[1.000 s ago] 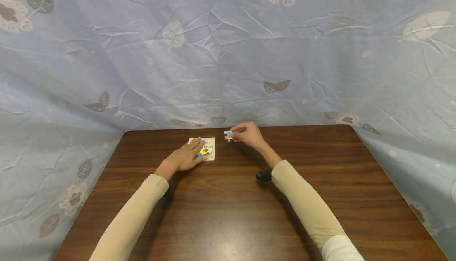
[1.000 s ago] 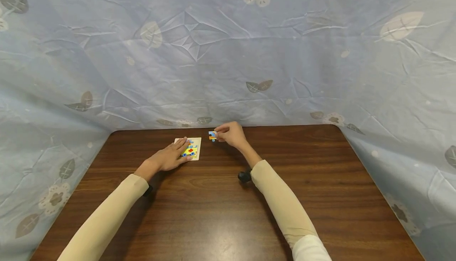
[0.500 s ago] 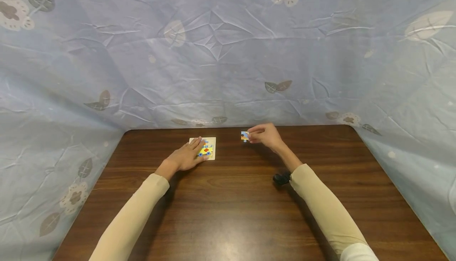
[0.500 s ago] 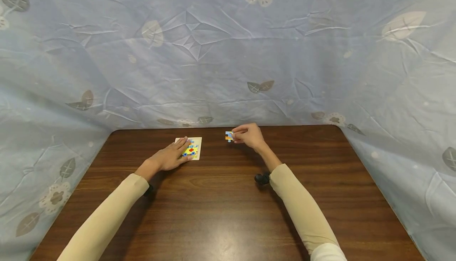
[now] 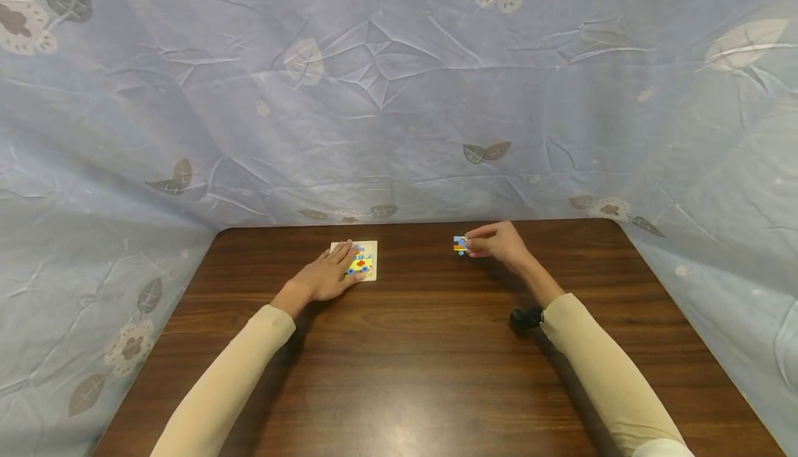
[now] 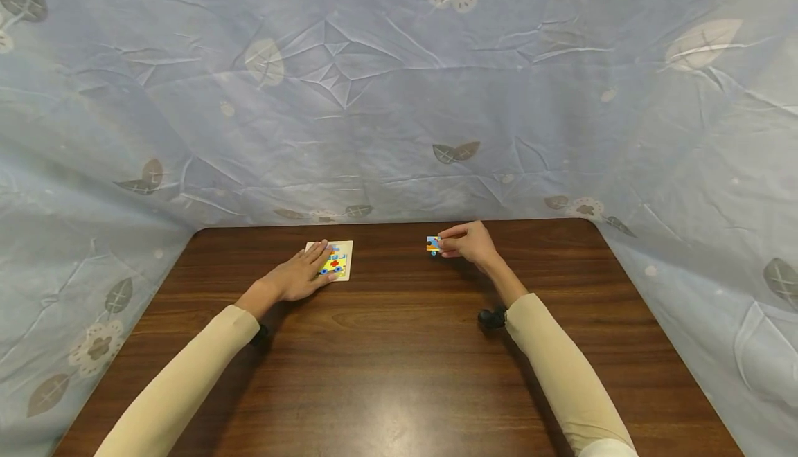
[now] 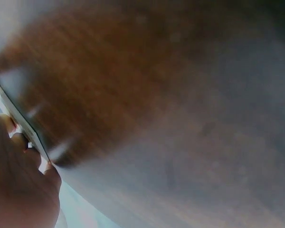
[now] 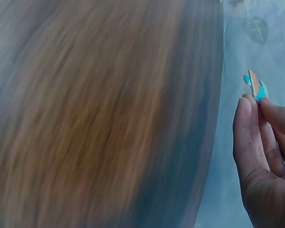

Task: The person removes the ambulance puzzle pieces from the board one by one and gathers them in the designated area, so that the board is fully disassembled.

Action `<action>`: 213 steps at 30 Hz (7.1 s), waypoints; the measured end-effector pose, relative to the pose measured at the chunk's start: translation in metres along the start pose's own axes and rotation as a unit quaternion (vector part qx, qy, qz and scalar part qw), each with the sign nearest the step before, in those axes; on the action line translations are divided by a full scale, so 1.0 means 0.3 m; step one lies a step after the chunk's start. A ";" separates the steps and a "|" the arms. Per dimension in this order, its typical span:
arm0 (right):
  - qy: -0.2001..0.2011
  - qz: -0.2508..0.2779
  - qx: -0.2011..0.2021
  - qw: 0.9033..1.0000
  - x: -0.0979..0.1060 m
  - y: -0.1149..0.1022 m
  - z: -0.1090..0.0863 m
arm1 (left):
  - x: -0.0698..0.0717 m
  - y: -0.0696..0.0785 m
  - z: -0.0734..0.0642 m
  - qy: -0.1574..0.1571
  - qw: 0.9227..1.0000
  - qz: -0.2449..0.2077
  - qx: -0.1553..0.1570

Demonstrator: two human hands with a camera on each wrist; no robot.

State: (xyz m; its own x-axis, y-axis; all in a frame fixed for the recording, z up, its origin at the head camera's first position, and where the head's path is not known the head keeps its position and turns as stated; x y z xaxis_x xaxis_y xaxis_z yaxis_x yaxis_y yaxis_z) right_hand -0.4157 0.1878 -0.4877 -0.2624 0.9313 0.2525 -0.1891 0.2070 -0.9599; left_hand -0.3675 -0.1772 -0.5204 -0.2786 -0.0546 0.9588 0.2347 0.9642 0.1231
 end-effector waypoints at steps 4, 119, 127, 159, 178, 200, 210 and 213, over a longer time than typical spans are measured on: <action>0.007 0.012 -0.006 1.000 0.042 0.017 -0.022 | -0.005 -0.004 0.001 0.005 1.000 0.003 0.005; -0.099 -0.220 0.094 0.966 -0.550 -0.214 0.250 | -0.033 -0.061 -0.025 -0.012 0.998 -0.030 0.046; -0.115 -0.259 0.095 0.954 -0.649 -0.185 0.274 | -0.042 -0.057 -0.019 -0.008 0.999 -0.022 0.038; -0.083 -0.285 0.040 0.954 -0.793 -0.115 0.264 | -0.020 -0.056 -0.031 -0.017 0.999 -0.010 0.042; -0.102 -0.328 0.040 0.938 -0.822 -0.091 0.298 | -0.019 -0.056 -0.031 -0.013 0.999 -0.005 0.042; -0.101 -0.281 0.059 0.952 -0.820 -0.096 0.291 | -0.023 -0.055 -0.035 -0.014 0.999 -0.004 0.042; -0.068 -0.250 0.047 0.965 -0.798 -0.103 0.273 | -0.027 -0.055 -0.034 -0.014 0.999 -0.020 0.047; -0.071 -0.244 0.043 0.966 -0.800 -0.101 0.271 | -0.033 -0.057 -0.030 -0.013 0.999 -0.024 0.043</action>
State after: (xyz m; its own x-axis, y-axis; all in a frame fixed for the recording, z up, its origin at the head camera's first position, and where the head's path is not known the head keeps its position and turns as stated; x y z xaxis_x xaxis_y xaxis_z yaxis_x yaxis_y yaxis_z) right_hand -0.4241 -0.0663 -0.5093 -0.2472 0.6777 0.6926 -0.4002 0.5795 -0.7099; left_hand -0.3603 -0.1955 -0.5297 -0.3111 -0.0950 0.9456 0.1393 0.9797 0.1443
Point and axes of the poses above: each hand's wrist, its own z-axis towards the middle knuckle, its own x-axis out of the back of the hand, y = z × x, the point moved 8 cm from there along z, towards the middle knuckle, and after that the axes turned 13 degrees about x, right-handed, at the moved point
